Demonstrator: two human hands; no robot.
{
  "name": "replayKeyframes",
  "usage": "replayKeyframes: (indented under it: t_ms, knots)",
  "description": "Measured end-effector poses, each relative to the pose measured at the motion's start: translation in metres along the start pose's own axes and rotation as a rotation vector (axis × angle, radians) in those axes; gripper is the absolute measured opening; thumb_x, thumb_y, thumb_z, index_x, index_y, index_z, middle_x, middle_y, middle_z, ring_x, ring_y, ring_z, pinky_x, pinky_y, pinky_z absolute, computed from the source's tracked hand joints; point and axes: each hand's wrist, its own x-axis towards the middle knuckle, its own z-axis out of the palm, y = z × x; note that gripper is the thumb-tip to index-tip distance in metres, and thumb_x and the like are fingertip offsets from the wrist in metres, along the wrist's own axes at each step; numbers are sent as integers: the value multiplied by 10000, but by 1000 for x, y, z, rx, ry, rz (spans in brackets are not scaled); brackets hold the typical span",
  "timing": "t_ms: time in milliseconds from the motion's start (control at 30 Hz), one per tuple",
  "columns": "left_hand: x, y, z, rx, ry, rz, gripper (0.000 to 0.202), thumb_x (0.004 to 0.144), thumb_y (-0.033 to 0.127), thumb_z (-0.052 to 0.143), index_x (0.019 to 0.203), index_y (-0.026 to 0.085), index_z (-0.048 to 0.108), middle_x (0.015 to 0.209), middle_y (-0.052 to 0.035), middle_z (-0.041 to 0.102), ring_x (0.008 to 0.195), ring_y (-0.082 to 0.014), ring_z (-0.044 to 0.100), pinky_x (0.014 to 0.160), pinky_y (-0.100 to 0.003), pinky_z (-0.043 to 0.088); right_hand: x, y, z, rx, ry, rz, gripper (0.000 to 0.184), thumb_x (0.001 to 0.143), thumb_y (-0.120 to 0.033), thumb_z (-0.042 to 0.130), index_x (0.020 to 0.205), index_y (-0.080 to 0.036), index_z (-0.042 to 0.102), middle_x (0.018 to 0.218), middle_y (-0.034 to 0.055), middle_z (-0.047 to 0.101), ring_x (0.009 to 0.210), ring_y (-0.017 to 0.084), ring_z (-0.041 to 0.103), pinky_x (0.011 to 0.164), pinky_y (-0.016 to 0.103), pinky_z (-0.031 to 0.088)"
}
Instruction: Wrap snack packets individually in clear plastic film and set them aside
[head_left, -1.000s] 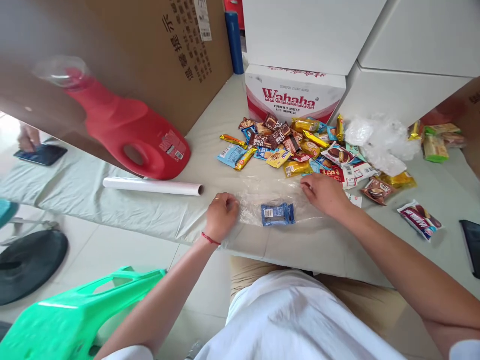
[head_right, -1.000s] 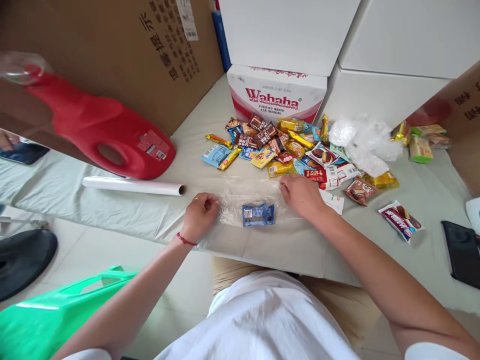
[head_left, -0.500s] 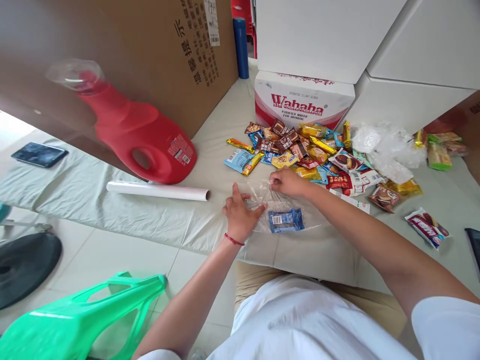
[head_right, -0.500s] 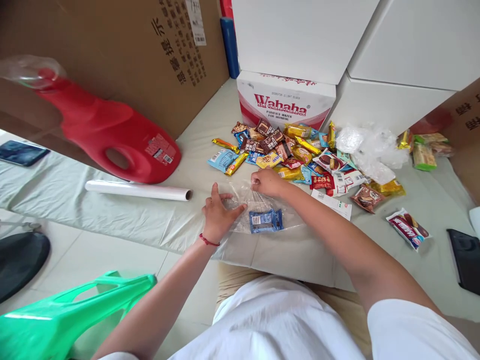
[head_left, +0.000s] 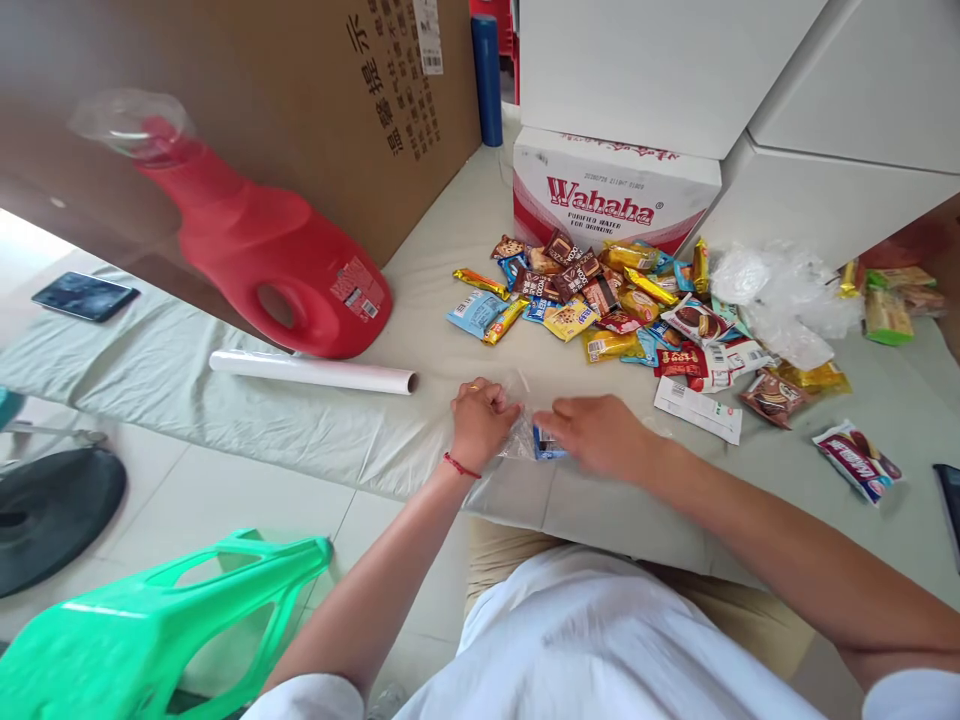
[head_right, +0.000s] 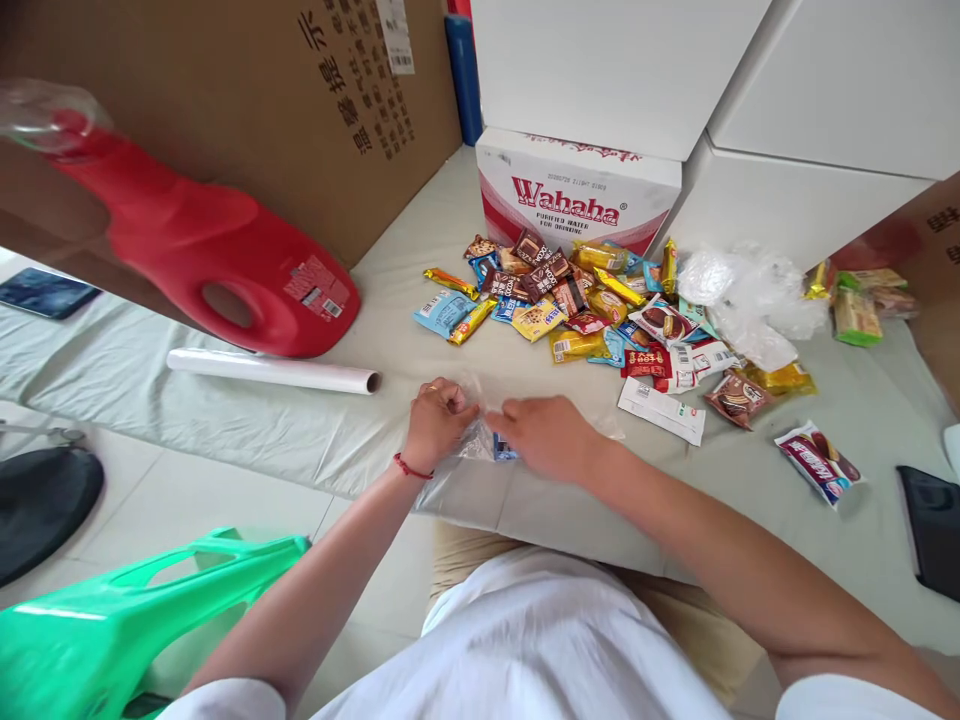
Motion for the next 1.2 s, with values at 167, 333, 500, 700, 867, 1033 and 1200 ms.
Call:
replayKeyframes:
  t_ms: [167,333,500,700,867,1033,1200]
  knots:
    - [-8,-15,-18,-181,-115,41,216,742,320,671,670,222,493,746,11,566,696,-160,524,691,-301,424,-23,-23,28,-16,-49,-60,504,951,-107,539,1430,-262,554,1170,103,702,971,250,670,628,298,450]
    - [-28,-24,-42,-486,-232,-179,384,801,491,618,1048,199,582,928,-39,728,627,-153,602,603,-298,454,-26,-25,34,30,-22,-15,516,924,-81,560,1397,-286,595,1135,96,694,989,258,660,650,297,486]
    - [-46,1,-40,-420,-294,-201,374,803,568,645,751,198,642,624,1,641,513,-131,497,516,-274,360,-25,-26,34,72,-14,-16,493,944,-85,542,1397,-269,603,1156,110,673,999,258,646,698,305,500]
    - [-61,44,5,-601,-287,-146,304,851,436,565,677,199,646,604,-7,639,521,-128,514,535,-270,400,-36,-27,42,196,50,24,318,978,-85,489,1209,-169,690,1148,141,642,1058,278,601,857,387,526]
    - [-62,45,28,-639,-340,-158,326,894,357,455,907,195,737,780,-47,747,625,-168,619,600,-300,480,-68,-21,46,499,150,-53,354,952,-275,628,1290,-173,660,1312,159,616,1193,302,576,1033,459,495]
    - [-59,50,42,-233,-95,1,205,878,308,603,950,251,785,928,-53,771,829,-223,679,819,-370,520,-85,-5,48,854,329,321,356,1069,-344,377,1038,-208,704,882,49,721,799,205,675,760,324,544]
    - [-56,61,50,65,94,23,220,804,325,742,994,215,732,948,-95,702,974,-303,625,888,-446,494,-81,21,55,370,550,757,437,923,-352,650,1321,-174,616,1200,170,633,1091,342,561,923,462,492]
